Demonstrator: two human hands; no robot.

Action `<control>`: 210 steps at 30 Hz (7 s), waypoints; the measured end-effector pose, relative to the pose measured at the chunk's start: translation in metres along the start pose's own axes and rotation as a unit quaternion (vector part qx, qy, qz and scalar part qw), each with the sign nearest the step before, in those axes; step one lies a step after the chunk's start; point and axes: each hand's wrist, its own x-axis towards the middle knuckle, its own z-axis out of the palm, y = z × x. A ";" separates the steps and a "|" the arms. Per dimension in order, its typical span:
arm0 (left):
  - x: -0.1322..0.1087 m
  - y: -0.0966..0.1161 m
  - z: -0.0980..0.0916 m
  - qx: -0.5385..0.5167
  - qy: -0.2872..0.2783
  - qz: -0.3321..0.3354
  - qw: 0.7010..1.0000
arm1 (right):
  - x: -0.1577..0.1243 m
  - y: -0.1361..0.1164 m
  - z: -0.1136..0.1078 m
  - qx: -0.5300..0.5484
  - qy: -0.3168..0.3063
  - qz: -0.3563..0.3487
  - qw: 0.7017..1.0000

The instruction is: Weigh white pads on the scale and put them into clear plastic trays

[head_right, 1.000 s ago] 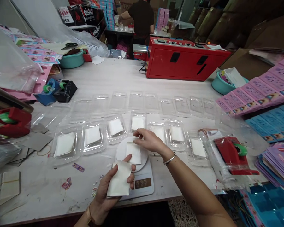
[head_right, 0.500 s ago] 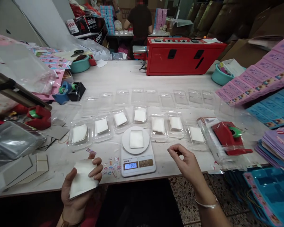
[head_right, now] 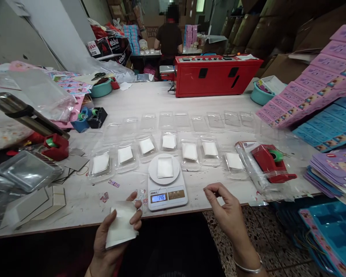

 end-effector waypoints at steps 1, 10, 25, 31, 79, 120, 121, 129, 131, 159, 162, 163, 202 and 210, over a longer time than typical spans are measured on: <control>0.003 -0.008 0.001 0.016 -0.015 -0.014 1.000 | -0.004 -0.008 0.007 0.008 -0.010 -0.028 1.000; 0.021 -0.070 0.001 0.108 -0.068 -0.112 0.985 | -0.027 -0.054 0.054 -0.050 -0.142 -0.228 0.962; 0.029 -0.072 0.007 0.116 -0.099 -0.133 0.979 | -0.016 -0.053 0.064 -0.002 -0.191 -0.180 0.965; 0.031 -0.072 0.013 0.089 -0.098 -0.133 0.982 | -0.015 -0.054 0.063 -0.035 -0.162 -0.233 0.958; 0.040 -0.078 -0.001 0.004 -0.062 -0.126 0.990 | 0.016 -0.057 0.056 -0.028 -0.288 -0.198 0.936; 0.019 0.063 0.014 0.052 -0.077 0.123 0.988 | 0.106 -0.046 0.008 -0.150 -0.080 -0.241 0.956; 0.015 0.064 0.012 0.048 -0.055 0.131 0.989 | 0.097 -0.044 0.005 -0.147 -0.079 -0.240 0.956; -0.003 0.051 0.005 0.037 -0.004 0.136 0.990 | 0.053 -0.031 -0.006 -0.145 -0.064 -0.215 0.964; -0.004 0.048 0.005 0.038 -0.015 0.125 0.991 | 0.046 -0.032 -0.006 -0.140 -0.062 -0.209 0.966; 0.034 -0.049 0.020 0.138 -0.060 -0.119 0.981 | 0.003 -0.073 0.075 -0.020 -0.172 -0.228 0.958; 0.034 -0.047 0.022 0.149 -0.055 -0.121 0.980 | 0.005 -0.073 0.075 -0.012 -0.179 -0.216 0.960; 0.034 -0.047 0.023 0.154 -0.054 -0.118 0.980 | 0.005 -0.073 0.075 -0.007 -0.183 -0.213 0.960; 0.045 -0.035 -0.016 0.007 -0.029 -0.097 0.995 | 0.145 -0.028 0.091 -0.129 -0.389 -0.136 0.902; 0.073 -0.015 0.017 0.025 -0.100 -0.084 0.991 | 0.178 -0.033 0.117 -0.218 -0.427 -0.151 0.865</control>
